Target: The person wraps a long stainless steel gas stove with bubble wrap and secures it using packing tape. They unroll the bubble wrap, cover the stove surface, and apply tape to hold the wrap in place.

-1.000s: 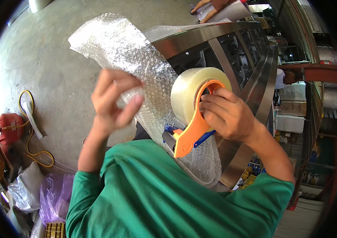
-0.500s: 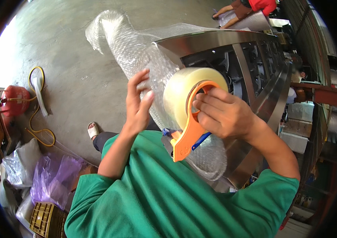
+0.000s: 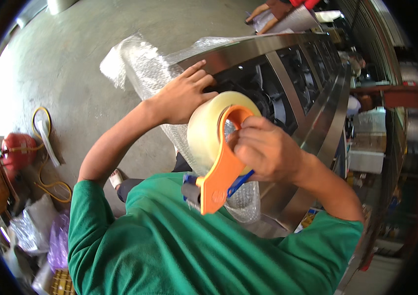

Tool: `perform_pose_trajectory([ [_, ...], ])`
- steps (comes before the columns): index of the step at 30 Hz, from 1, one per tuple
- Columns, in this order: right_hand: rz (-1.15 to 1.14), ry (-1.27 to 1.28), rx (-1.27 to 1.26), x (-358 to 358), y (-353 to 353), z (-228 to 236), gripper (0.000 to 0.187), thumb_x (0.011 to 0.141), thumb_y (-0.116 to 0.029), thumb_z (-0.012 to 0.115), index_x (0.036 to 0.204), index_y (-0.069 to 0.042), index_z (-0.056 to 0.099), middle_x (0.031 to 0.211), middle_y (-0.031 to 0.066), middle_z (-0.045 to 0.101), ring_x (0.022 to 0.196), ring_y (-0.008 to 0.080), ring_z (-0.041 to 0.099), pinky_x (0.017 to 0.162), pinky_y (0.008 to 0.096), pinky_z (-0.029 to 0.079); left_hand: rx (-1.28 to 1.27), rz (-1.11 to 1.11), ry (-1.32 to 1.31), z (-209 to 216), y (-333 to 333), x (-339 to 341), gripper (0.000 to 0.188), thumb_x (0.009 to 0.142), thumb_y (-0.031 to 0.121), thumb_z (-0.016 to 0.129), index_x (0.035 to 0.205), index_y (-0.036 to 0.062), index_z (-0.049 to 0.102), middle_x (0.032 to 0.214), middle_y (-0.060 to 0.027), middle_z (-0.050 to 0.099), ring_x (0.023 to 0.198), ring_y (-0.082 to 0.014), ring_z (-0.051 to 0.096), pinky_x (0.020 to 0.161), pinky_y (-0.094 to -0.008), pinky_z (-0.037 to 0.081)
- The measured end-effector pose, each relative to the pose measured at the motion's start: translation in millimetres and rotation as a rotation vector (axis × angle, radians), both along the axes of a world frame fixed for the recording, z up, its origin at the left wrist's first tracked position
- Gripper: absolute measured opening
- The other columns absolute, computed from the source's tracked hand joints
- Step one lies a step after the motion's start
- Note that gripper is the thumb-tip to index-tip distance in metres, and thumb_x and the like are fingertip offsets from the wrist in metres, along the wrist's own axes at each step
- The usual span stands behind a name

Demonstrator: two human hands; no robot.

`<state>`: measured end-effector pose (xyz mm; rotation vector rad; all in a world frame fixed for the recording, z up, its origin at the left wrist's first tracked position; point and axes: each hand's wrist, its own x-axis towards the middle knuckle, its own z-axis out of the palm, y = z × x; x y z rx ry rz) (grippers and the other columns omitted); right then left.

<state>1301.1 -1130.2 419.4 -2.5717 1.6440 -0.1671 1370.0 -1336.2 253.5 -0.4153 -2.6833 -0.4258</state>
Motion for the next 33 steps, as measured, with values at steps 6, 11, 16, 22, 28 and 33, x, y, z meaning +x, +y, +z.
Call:
perform_pose_trajectory([
  [6,-0.351,-0.081,-0.075,-15.9,37.2,6.3,0.069,0.067,-0.043,0.091,0.101,0.007,0.058,0.095,0.0197,0.060,0.091,0.0400,0.059,0.085,0.0487,0.050,0.209,-0.186,0.354,11.4,9.5,-21.6,0.026,0.081,0.020,0.067,0.102,0.0044,0.065,0.097,-0.0099,0.060,0.095,-0.0276,0.061,0.086,-0.0419,0.049],
  [11,-0.024,0.074,-0.090,12.1,24.1,-2.9,0.033,0.074,-0.024,0.074,0.085,-0.001,0.054,0.087,0.0130,0.066,0.079,0.0301,0.066,0.088,0.0443,0.050,0.319,-0.409,0.373,23.5,33.6,-62.7,0.022,0.086,0.021,0.065,0.096,0.0023,0.060,0.093,-0.0112,0.060,0.091,-0.0320,0.063,0.079,-0.0426,0.055],
  [16,0.033,0.028,0.021,6.0,55.6,-26.5,0.034,0.078,-0.028,0.071,0.085,-0.001,0.051,0.083,0.0134,0.066,0.076,0.0304,0.066,0.085,0.0444,0.051,0.335,-0.477,0.259,12.2,39.4,-75.1,0.023,0.094,0.027,0.066,0.089,0.0049,0.061,0.091,-0.0102,0.061,0.092,-0.0303,0.062,0.079,-0.0427,0.055],
  [22,-0.022,-0.048,0.183,-27.8,78.5,-58.2,0.054,0.076,-0.047,0.076,0.087,-0.002,0.049,0.079,0.0131,0.061,0.076,0.0327,0.063,0.085,0.0451,0.050,0.185,-0.267,0.375,7.7,36.8,-77.1,0.018,0.092,0.028,0.069,0.088,0.0107,0.065,0.091,-0.0042,0.062,0.095,-0.0230,0.060,0.084,-0.0366,0.045],
  [28,-0.010,-0.106,0.247,-40.5,78.3,-58.8,0.059,0.074,-0.053,0.078,0.084,-0.003,0.049,0.080,0.0126,0.060,0.078,0.0326,0.064,0.086,0.0449,0.049,0.557,-0.042,0.649,28.2,37.6,-12.3,0.013,0.085,0.018,0.076,0.085,0.0081,0.067,0.079,-0.0049,0.060,0.077,-0.0239,0.058,0.071,-0.0370,0.045],
  [33,-0.023,-0.122,0.323,-40.3,76.6,-55.1,0.060,0.070,-0.052,0.081,0.086,-0.002,0.051,0.082,0.0132,0.062,0.079,0.0327,0.065,0.088,0.0448,0.048,1.539,0.086,-0.146,7.4,98.8,98.3,0.019,0.095,0.013,0.070,0.106,-0.0014,0.065,0.085,-0.0065,0.070,0.083,-0.0141,0.066,0.076,-0.0308,0.052],
])
